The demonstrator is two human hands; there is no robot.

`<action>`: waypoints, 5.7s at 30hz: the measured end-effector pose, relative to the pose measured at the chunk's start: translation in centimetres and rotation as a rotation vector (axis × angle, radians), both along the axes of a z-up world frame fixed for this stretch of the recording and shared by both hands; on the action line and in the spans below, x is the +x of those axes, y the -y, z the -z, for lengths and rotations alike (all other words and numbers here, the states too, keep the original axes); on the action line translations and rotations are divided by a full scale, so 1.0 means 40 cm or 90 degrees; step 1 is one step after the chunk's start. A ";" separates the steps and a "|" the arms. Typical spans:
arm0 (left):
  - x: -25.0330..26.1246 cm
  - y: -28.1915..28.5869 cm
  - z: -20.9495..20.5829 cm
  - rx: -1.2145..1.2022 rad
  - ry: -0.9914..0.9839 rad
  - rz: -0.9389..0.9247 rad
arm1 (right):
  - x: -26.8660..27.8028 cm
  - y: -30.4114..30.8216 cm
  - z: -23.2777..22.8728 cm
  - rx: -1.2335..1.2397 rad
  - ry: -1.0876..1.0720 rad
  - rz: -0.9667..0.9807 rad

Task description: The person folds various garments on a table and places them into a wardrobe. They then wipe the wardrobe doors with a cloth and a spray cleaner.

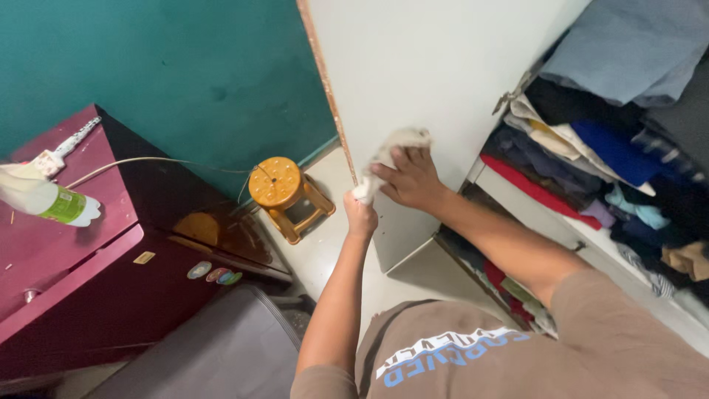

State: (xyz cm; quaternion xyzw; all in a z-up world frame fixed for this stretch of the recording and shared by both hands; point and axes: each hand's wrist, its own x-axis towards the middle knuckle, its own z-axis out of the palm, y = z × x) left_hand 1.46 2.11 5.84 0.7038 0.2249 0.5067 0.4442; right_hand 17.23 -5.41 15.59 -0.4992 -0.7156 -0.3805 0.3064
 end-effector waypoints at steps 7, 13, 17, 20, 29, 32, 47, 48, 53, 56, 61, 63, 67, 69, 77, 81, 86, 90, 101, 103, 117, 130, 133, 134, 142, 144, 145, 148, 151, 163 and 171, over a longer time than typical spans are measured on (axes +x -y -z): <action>0.020 0.004 0.021 -0.033 0.059 0.003 | 0.038 -0.018 -0.177 0.108 -0.335 -0.043; 0.012 0.007 0.013 -0.025 0.055 -0.008 | 0.023 -0.068 -0.282 0.089 -0.146 0.013; 0.002 0.003 0.000 -0.031 0.061 0.013 | -0.001 -0.054 -0.134 0.070 -0.091 -0.018; 0.000 0.005 -0.010 -0.035 0.069 0.013 | 0.052 -0.023 -0.056 0.084 -0.163 0.033; -0.012 0.022 -0.043 -0.003 0.068 0.001 | 0.300 -0.056 -0.182 0.166 -0.425 0.000; -0.013 0.021 -0.039 0.001 0.058 -0.014 | 0.229 -0.029 -0.052 0.084 -0.349 0.095; -0.027 -0.002 0.023 -0.005 0.017 -0.073 | 0.162 -0.003 0.141 0.068 -0.752 0.014; -0.027 0.006 0.015 -0.017 0.006 -0.092 | 0.135 0.016 0.145 0.037 -0.705 0.025; 0.001 0.136 -0.099 0.149 0.140 -0.244 | 0.060 0.056 0.293 -0.085 -0.683 0.088; 0.009 0.226 -0.198 0.396 0.127 -0.274 | 0.099 0.025 0.424 -0.090 -0.897 0.112; -0.006 0.200 -0.323 0.394 -0.210 0.183 | 0.302 -0.040 0.506 -0.015 -1.000 0.226; -0.025 0.171 -0.361 0.251 -0.163 0.206 | 0.361 -0.032 0.474 0.011 -1.030 0.160; -0.031 0.154 -0.417 -0.132 0.089 0.352 | 0.304 -0.047 0.355 0.080 -1.032 0.099; -0.025 0.160 -0.434 -0.184 0.109 0.289 | 0.165 -0.055 0.326 0.100 -0.915 0.070; -0.065 0.161 -0.476 -0.149 0.147 0.172 | -0.165 0.068 0.441 -0.215 -0.947 0.064; -0.088 0.151 -0.474 -0.141 0.166 0.177 | -0.179 0.022 0.469 -0.187 -1.266 0.020; -0.086 0.148 -0.455 -0.185 0.191 0.172 | -0.286 -0.029 0.383 0.001 -1.397 -0.286; -0.083 0.152 -0.453 -0.189 0.168 0.145 | -0.365 0.010 0.382 -0.109 -1.077 0.028; -0.094 0.139 -0.452 -0.182 0.144 0.144 | -0.174 -0.064 0.607 -0.123 -1.980 -0.078; -0.100 0.130 -0.446 -0.170 0.170 0.175 | -0.163 -0.085 0.622 0.007 -1.817 -0.053; -0.132 0.093 -0.405 -0.273 0.156 0.255 | 0.328 -0.107 0.557 0.154 -1.545 0.099; -0.146 0.061 -0.396 -0.297 0.155 0.321 | 0.231 -0.057 0.049 0.144 -0.677 0.028; -0.148 0.059 -0.398 -0.295 0.133 0.312 | 0.315 -0.051 -0.041 0.175 -0.660 0.089; -0.147 0.061 -0.396 -0.294 0.136 0.310 | 0.317 -0.048 -0.046 0.182 -0.683 0.088; -0.137 0.061 -0.390 -0.314 0.161 0.325 | 0.245 -0.021 -0.073 0.129 -0.567 0.017; -0.139 0.062 -0.392 -0.319 0.160 0.332 | 0.303 -0.029 -0.134 0.155 -0.543 0.023; -0.139 0.063 -0.394 -0.321 0.159 0.336 | 0.332 -0.034 -0.163 0.167 -0.531 0.026; -0.135 0.068 -0.396 -0.307 0.146 0.313 | 0.374 -0.034 -0.197 0.171 -0.570 -0.035; -0.130 0.071 -0.398 -0.292 0.152 0.304 | 0.295 -0.028 -0.153 0.181 -0.590 0.030; -0.125 0.079 -0.404 -0.297 0.130 0.297 | 0.187 -0.033 -0.261 0.142 -0.520 0.013; -0.115 0.063 -0.385 -0.263 0.171 0.375 | 0.094 -0.048 0.062 0.029 -0.184 0.039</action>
